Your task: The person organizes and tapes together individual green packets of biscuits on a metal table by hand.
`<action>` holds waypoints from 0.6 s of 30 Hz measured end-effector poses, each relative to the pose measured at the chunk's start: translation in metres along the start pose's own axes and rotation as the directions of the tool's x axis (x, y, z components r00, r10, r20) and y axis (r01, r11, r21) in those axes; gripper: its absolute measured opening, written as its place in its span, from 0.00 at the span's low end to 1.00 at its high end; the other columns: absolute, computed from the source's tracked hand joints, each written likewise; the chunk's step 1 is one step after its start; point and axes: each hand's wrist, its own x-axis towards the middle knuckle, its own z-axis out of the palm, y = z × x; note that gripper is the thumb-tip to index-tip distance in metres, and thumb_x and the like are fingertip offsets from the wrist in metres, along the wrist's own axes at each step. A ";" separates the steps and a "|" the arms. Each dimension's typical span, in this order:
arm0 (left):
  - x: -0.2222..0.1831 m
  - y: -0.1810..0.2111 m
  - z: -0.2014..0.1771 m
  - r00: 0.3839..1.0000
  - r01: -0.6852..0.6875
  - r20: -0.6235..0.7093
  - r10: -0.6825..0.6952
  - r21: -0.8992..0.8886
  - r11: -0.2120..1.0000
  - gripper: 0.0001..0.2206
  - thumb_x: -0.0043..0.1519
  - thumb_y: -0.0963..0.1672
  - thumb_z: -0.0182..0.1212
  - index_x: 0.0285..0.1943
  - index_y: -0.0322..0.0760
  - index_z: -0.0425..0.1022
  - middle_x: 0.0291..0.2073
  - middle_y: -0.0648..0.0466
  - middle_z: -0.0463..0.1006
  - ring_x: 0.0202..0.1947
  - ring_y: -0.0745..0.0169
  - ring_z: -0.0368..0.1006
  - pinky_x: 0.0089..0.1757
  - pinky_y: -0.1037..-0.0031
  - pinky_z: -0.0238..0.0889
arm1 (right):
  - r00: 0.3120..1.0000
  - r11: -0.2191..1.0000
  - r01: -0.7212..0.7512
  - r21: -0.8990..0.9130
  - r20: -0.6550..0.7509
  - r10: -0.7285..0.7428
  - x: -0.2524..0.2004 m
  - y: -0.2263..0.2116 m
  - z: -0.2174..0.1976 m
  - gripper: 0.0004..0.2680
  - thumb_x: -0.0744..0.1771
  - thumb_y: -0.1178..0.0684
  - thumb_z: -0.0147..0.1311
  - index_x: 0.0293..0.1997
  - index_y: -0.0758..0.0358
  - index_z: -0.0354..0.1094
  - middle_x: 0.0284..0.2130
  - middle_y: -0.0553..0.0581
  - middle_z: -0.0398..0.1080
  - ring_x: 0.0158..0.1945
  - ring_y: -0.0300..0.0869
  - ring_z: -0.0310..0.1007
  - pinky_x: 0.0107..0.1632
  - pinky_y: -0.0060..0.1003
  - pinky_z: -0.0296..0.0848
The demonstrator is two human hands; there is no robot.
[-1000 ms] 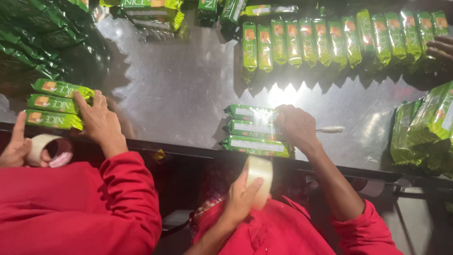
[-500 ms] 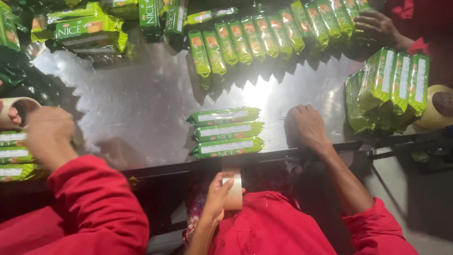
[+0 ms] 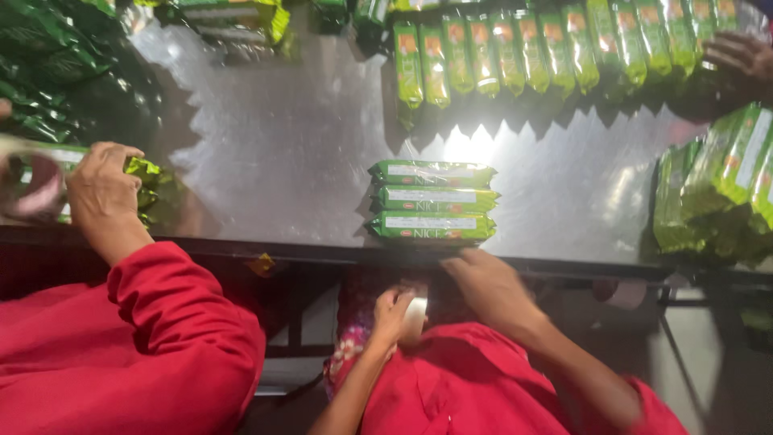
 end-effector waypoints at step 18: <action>-0.030 0.035 -0.014 0.998 0.064 0.009 -0.063 -0.056 0.996 0.09 0.63 0.46 0.61 0.44 0.35 0.74 0.27 0.48 0.79 0.22 0.56 0.79 0.22 0.68 0.71 | 0.973 0.966 0.209 -0.150 0.130 -0.190 0.124 0.029 -0.039 0.44 0.47 0.41 0.73 0.71 0.43 0.53 0.68 0.64 0.55 0.68 0.62 0.50 0.63 0.63 0.53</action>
